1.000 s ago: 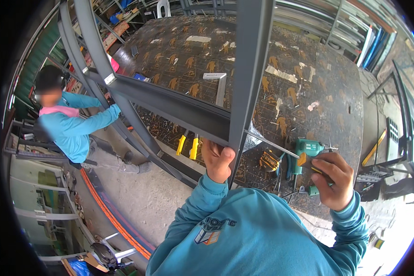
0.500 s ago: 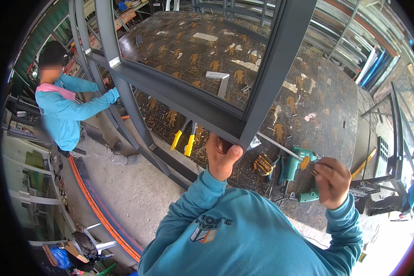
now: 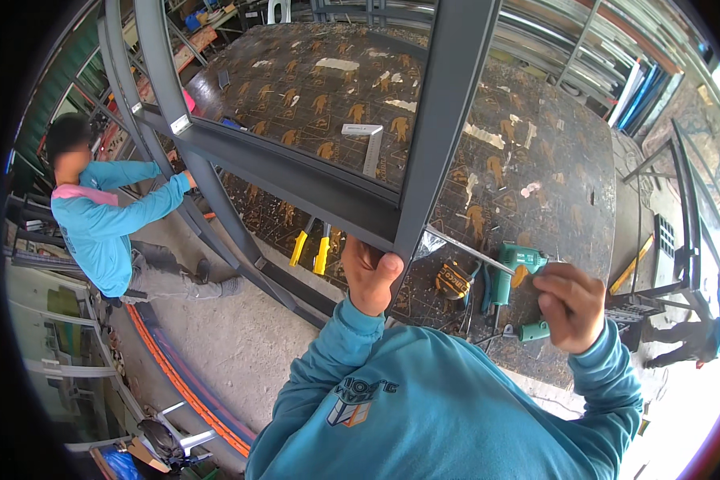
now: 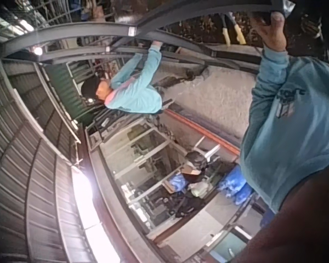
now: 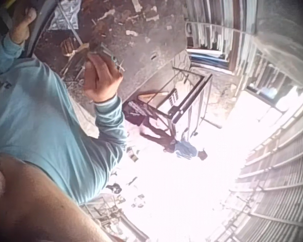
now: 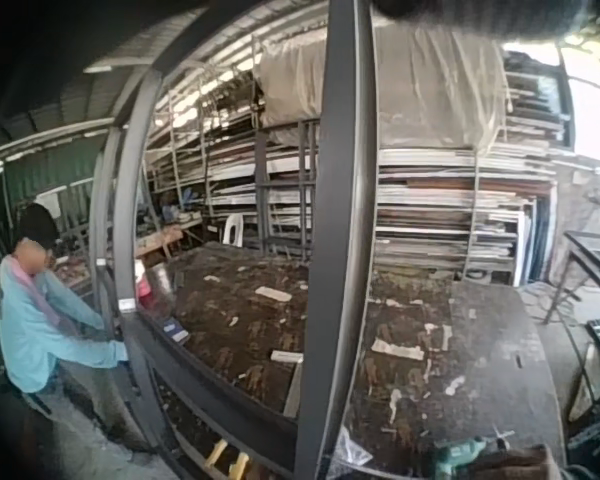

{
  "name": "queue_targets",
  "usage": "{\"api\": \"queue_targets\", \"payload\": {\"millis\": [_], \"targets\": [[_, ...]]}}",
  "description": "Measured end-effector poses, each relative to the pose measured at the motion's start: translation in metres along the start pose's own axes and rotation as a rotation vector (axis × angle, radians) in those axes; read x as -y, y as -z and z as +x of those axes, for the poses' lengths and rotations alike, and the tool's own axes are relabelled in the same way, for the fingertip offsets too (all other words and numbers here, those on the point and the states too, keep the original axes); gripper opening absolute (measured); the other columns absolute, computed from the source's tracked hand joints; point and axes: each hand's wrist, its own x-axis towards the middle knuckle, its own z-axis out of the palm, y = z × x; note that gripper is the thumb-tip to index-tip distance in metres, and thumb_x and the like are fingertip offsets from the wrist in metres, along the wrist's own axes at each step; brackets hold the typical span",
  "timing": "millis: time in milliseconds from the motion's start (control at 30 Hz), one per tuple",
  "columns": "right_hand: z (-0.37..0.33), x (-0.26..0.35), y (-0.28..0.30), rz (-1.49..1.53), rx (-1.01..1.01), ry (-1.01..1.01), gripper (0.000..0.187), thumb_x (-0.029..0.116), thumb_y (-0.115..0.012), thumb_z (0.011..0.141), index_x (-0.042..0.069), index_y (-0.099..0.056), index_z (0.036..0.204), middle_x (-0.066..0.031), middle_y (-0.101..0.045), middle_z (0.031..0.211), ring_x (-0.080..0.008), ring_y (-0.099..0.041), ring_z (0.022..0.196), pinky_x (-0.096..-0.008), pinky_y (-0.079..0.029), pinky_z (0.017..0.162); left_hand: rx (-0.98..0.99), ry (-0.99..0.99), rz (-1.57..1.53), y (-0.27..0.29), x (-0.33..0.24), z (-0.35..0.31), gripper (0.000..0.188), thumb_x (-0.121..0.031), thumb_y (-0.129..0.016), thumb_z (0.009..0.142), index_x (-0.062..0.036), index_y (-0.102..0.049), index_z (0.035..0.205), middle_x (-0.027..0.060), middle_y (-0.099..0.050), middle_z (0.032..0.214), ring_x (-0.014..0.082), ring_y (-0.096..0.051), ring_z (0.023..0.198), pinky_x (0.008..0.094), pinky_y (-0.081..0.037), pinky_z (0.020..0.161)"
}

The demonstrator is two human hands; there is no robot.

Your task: The person assembles a metal frame using a screwdriver, rivets, and a miter saw.

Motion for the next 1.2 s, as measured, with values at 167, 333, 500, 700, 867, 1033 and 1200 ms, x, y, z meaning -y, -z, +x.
{"api": "queue_targets", "payload": {"millis": [167,333,500,700,867,1033,1200], "targets": [[0.008,-0.001,0.011,0.723,0.145,-0.92,0.026,0.012,-0.059,0.093,-0.005,-0.067,0.11,-0.0145,-0.07,0.088,-0.0175,-0.065,0.063,-0.0279,-0.047,0.053,-0.004,-0.016,-0.014,0.002,0.008,0.0,0.077,-0.037,-0.079,0.085,0.004,-0.042,0.139,0.0096,-0.059,0.123,0.0178,-0.059,0.108,0.0306,-0.046,0.095],[0.002,-0.011,0.012,1.206,0.112,-1.183,0.029,0.014,-0.059,0.096,-0.003,-0.064,0.12,-0.0134,-0.07,0.091,-0.016,-0.062,0.058,-0.0245,-0.039,0.042,-0.017,-0.012,-0.008,0.01,0.014,-0.006,0.078,-0.035,-0.079,0.085,0.004,-0.041,0.141,0.0089,-0.058,0.126,0.0175,-0.058,0.111,0.0307,-0.045,0.097],[-0.021,-0.009,0.015,0.37,0.041,-0.271,0.027,0.014,-0.07,0.087,-0.004,-0.069,0.107,-0.0159,-0.069,0.089,-0.0214,-0.065,0.061,-0.0311,-0.049,0.05,-0.078,-0.032,-0.008,0.015,0.02,-0.008,0.073,-0.032,-0.076,0.087,0.0047,-0.041,0.141,0.0101,-0.059,0.127,0.0186,-0.059,0.11,0.032,-0.045,0.098],[-0.058,0.004,-0.035,0.323,-0.226,-0.156,0.024,-0.002,-0.075,0.075,-0.004,-0.072,0.099,-0.018,-0.069,0.089,-0.0271,-0.07,0.07,-0.0329,-0.057,0.06,-0.06,-0.092,0.015,0.021,0.026,-0.013,0.068,-0.04,-0.066,0.094,0.0015,-0.041,0.142,0.0151,-0.053,0.135,0.0256,-0.056,0.118,0.0406,-0.046,0.101],[-0.069,0.003,-0.064,0.442,-0.261,-0.17,0.025,-0.001,-0.074,0.077,-0.004,-0.072,0.101,-0.0172,-0.069,0.089,-0.0247,-0.07,0.07,-0.0318,-0.059,0.059,-0.035,-0.064,0.094,0.021,0.024,-0.009,0.08,-0.056,-0.054,0.097,0.0036,-0.035,0.147,0.022,-0.049,0.139,0.0315,-0.057,0.117,0.0451,-0.048,0.102],[-0.066,-0.001,-0.068,0.493,-0.261,-0.15,0.025,0.0,-0.075,0.077,-0.004,-0.073,0.101,-0.0174,-0.07,0.09,-0.0235,-0.071,0.069,-0.0305,-0.059,0.058,-0.07,0.022,-0.179,0.012,0.017,-0.006,0.084,-0.057,-0.053,0.097,0.0049,-0.03,0.149,0.023,-0.05,0.135,0.0312,-0.057,0.114,0.0434,-0.05,0.099],[-0.064,-0.005,-0.068,0.519,-0.274,-0.152,0.024,0.001,-0.075,0.077,-0.004,-0.074,0.101,-0.0176,-0.069,0.089,-0.0235,-0.071,0.068,-0.0302,-0.059,0.057,-0.066,-0.008,-0.032,0.011,0.016,-0.001,0.082,-0.056,-0.05,0.099,0.0031,-0.026,0.151,0.0221,-0.052,0.132,0.0303,-0.057,0.114,0.0432,-0.05,0.1]]}}
